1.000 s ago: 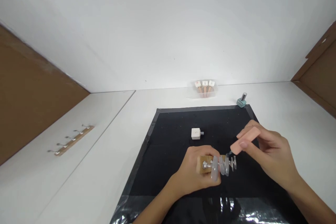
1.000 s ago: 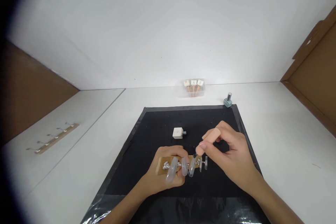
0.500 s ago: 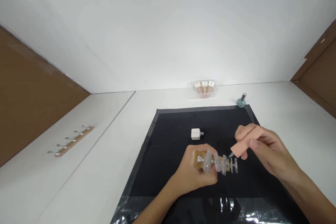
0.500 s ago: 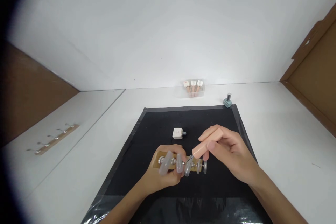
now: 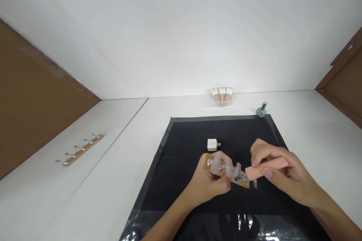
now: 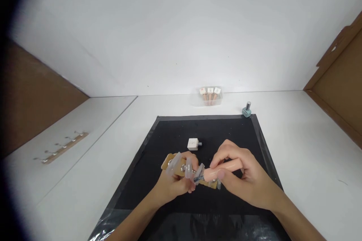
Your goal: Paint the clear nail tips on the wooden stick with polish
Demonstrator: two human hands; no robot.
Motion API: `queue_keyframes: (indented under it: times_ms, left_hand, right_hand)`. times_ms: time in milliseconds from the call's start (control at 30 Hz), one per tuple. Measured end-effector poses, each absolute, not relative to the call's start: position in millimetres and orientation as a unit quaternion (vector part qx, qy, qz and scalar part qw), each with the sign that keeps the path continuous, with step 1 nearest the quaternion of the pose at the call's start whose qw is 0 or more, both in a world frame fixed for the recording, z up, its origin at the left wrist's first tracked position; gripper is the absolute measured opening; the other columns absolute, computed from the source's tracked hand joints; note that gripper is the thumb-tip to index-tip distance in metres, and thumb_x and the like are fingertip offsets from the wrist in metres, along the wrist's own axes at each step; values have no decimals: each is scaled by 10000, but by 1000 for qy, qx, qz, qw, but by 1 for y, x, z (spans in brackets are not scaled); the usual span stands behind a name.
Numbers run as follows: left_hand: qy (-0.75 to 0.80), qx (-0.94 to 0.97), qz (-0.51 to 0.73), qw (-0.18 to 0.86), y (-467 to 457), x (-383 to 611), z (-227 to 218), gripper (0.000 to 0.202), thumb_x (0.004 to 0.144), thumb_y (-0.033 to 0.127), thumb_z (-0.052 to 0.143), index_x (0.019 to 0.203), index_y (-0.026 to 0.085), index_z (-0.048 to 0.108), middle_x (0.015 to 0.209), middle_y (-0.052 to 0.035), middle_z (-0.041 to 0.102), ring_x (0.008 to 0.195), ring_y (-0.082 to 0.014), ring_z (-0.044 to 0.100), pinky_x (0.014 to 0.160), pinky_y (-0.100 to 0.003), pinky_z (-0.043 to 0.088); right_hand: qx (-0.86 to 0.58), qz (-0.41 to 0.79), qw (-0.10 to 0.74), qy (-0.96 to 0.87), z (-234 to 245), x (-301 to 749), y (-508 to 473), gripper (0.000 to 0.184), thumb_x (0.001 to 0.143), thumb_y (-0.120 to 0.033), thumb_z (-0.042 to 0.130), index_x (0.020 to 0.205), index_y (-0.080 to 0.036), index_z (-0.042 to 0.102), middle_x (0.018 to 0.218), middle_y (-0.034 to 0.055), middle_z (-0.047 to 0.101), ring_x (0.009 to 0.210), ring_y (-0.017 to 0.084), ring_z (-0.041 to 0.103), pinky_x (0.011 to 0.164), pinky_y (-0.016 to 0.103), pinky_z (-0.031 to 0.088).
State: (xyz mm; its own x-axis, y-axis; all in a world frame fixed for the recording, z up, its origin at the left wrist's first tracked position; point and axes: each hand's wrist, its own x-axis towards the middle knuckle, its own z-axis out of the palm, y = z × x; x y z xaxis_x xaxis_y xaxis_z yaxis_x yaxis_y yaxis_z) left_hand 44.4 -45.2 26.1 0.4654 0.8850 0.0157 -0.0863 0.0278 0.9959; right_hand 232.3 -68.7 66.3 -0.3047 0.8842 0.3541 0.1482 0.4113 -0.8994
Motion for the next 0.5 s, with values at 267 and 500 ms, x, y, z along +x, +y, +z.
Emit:
queue_keyframes:
  times_ms: [267, 500]
  left_hand:
    - [325, 533, 369, 689, -46, 43, 25, 227, 593, 224, 674, 653, 182, 458, 419, 71, 486, 338, -55, 434, 345, -158, 366]
    - [323, 551, 367, 677, -44, 43, 26, 141, 574, 150, 608, 637, 178, 485, 433, 65, 489, 352, -65, 447, 350, -166, 362]
  right_hand:
    - [-349, 342, 473, -733, 65, 234, -69, 141, 905, -328, 552, 826, -233, 619, 674, 26, 598, 649, 177, 551, 549, 281, 470]
    - [-360, 324, 473, -736, 67, 234, -67, 173, 919, -347, 536, 817, -234, 619, 660, 23, 595, 646, 174, 545, 546, 278, 471]
